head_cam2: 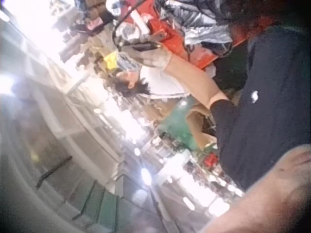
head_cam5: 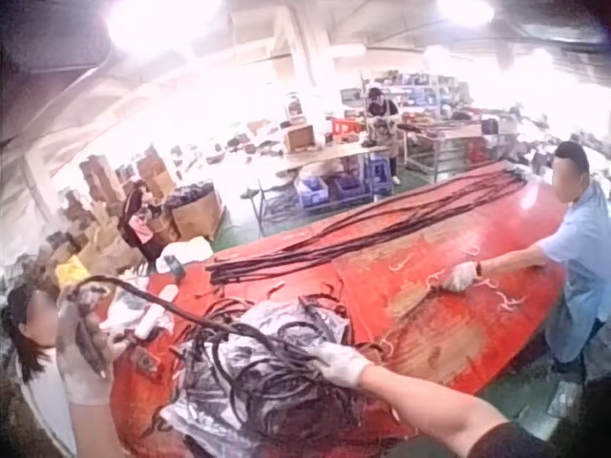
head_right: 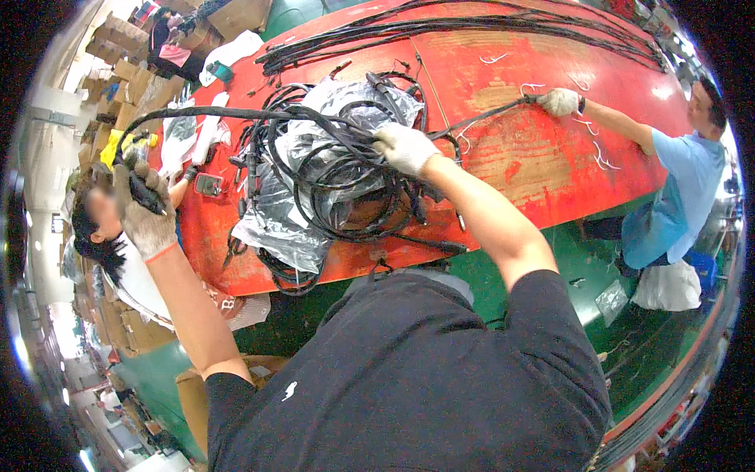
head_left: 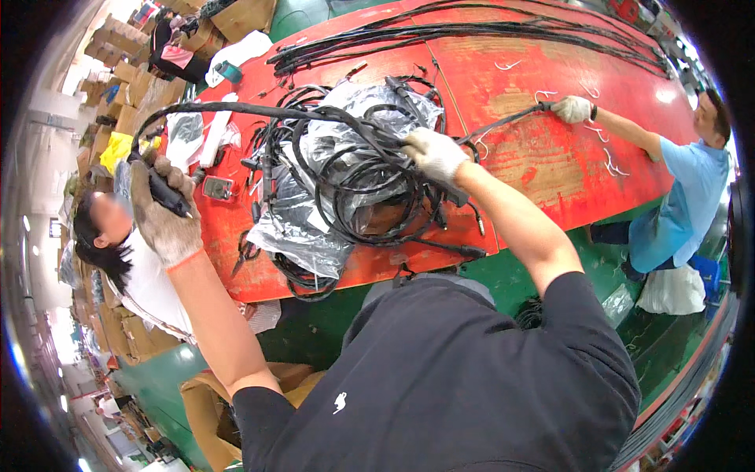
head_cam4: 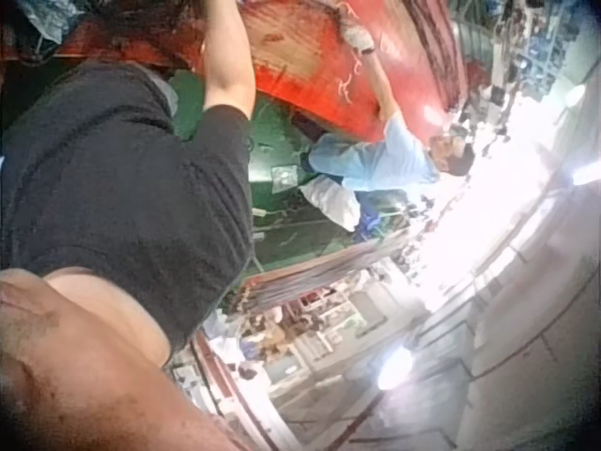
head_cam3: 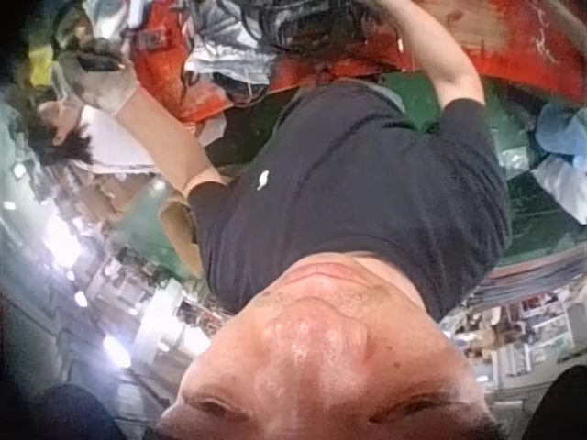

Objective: The person sorts, bundles, and organizes black electrical or data cables on a large work table by hand.

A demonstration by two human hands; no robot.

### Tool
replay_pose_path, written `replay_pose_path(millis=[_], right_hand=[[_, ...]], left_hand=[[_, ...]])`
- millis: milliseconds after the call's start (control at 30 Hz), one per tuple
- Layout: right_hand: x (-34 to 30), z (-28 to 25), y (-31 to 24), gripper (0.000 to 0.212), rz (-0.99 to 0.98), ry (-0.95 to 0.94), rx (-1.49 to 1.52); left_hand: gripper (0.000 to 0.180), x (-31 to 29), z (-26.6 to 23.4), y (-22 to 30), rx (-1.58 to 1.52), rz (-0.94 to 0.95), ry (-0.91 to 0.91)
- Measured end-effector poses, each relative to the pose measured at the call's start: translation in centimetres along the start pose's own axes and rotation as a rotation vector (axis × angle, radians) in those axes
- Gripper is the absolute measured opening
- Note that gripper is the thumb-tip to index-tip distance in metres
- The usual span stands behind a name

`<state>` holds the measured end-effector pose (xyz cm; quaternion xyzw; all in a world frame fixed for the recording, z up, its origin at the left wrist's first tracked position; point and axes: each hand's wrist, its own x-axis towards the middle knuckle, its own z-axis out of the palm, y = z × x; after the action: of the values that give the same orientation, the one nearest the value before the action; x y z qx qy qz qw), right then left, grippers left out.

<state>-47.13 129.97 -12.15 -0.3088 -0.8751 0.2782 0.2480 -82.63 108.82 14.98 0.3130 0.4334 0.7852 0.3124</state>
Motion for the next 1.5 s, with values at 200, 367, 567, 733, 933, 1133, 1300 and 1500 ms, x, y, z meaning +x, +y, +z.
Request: replay_pose_path(millis=[200, 367, 567, 733, 933, 1133, 1300, 1500], right_hand=[[-7.2, -16.4, -0.1, 0.021, -0.169, 0.232, -0.161], [-12.8, -26.5, 3.0, 0.018, -0.198, 0.465, -0.513], [-19.4, -32.1, 8.1, 0.021, 0.154, 0.56, -0.515], [-18.0, -26.4, 2.5, 0.037, 0.358, -0.034, -0.382], [-16.5, -18.1, 4.4, 0.049, 0.667, -0.439, -0.343], [-18.1, -17.2, 2.8, 0.052, 0.742, -0.4, -0.449], [-24.1, -26.1, 3.9, 0.051, 0.599, 0.428, 0.326], [-29.4, -35.3, 4.1, 0.021, 0.356, 0.734, 0.624]], left_hand=[[0.029, 3.7, -11.2, -3.3, -0.019, -0.061, 0.428], [0.028, 2.8, -10.2, -4.8, -0.022, -0.135, 0.447], [0.029, 3.3, -7.6, -5.1, 0.0, -0.067, 0.275], [0.031, 0.1, 2.4, -4.7, 0.23, 0.022, 0.016], [0.037, -3.3, 10.8, -7.9, 0.46, -0.022, -0.244], [0.039, -4.0, 11.1, -8.9, 0.501, -0.043, -0.191], [0.032, -0.8, 5.4, -14.0, 0.474, -0.268, -0.056], [0.029, -2.2, 8.1, -17.9, 0.51, -0.356, -0.095]])
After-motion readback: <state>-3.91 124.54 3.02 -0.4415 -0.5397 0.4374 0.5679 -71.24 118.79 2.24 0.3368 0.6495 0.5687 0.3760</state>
